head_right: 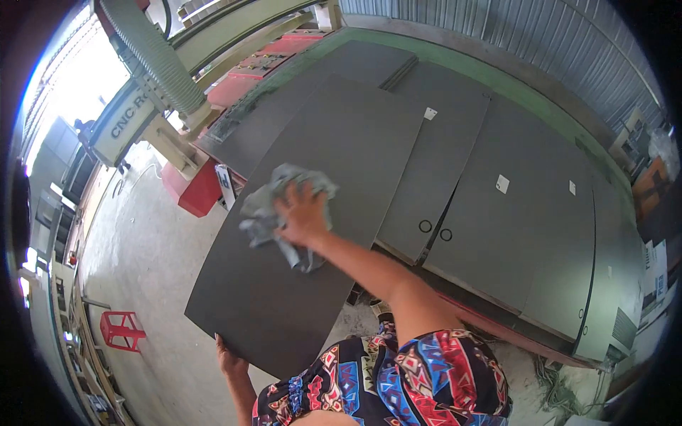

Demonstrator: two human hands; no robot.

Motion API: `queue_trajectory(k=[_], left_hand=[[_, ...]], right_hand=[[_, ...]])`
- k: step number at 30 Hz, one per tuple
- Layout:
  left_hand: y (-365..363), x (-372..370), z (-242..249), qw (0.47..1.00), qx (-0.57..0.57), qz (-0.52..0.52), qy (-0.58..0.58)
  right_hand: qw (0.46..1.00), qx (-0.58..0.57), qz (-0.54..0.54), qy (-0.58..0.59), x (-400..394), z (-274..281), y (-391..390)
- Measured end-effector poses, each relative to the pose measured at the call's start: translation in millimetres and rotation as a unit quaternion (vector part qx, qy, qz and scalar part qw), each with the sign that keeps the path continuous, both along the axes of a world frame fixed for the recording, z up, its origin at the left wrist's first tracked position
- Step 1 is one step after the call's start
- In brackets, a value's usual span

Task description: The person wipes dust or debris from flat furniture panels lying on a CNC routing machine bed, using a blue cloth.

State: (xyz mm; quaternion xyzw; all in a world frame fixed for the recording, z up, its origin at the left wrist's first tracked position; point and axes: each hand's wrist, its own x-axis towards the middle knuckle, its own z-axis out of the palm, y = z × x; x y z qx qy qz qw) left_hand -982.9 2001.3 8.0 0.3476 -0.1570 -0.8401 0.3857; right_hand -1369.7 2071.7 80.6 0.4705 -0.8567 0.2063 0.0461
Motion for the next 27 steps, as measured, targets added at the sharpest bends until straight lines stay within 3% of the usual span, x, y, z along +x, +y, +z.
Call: queue_trajectory(k=[4, 7, 10, 13, 19, 22, 23, 26, 27], left_hand=[[-2, 0, 4, 1.0, 0.003, -0.024, -0.006], [0, 2, 7, 0.998, -0.006, -0.057, -0.009], [4, -11, 21, 0.997, -0.012, -0.072, 0.004], [-8, 6, -2, 0.999, 0.002, -0.031, 0.022], [2, -4, 10, 1.0, 0.024, 0.012, -0.006], [9, -6, 21, 0.974, -0.038, 0.0, -0.224], [6, 3, 14, 0.968, -0.049, -0.014, -0.244], [-7, 45, -23, 0.965, -0.201, -0.128, -0.113], [-8, 44, -23, 0.965, -0.193, -0.123, -0.125]], right_hand=[[0.974, 0.023, 0.224, 0.034, 87, 0, -20], [0.918, 0.006, 0.394, 0.038, 137, -13, 2], [0.868, -0.034, 0.492, 0.053, 135, -27, 26], [0.87, 0.028, 0.491, 0.035, 81, -4, 30], [0.979, -0.001, 0.193, 0.066, -99, -3, -33], [0.998, 0.019, 0.047, 0.048, -187, 9, -42], [0.999, 0.036, -0.011, 0.04, -210, 15, -37], [0.989, 0.024, -0.145, 0.011, -269, 10, -11], [0.982, -0.003, -0.186, 0.013, -281, 3, 1]])
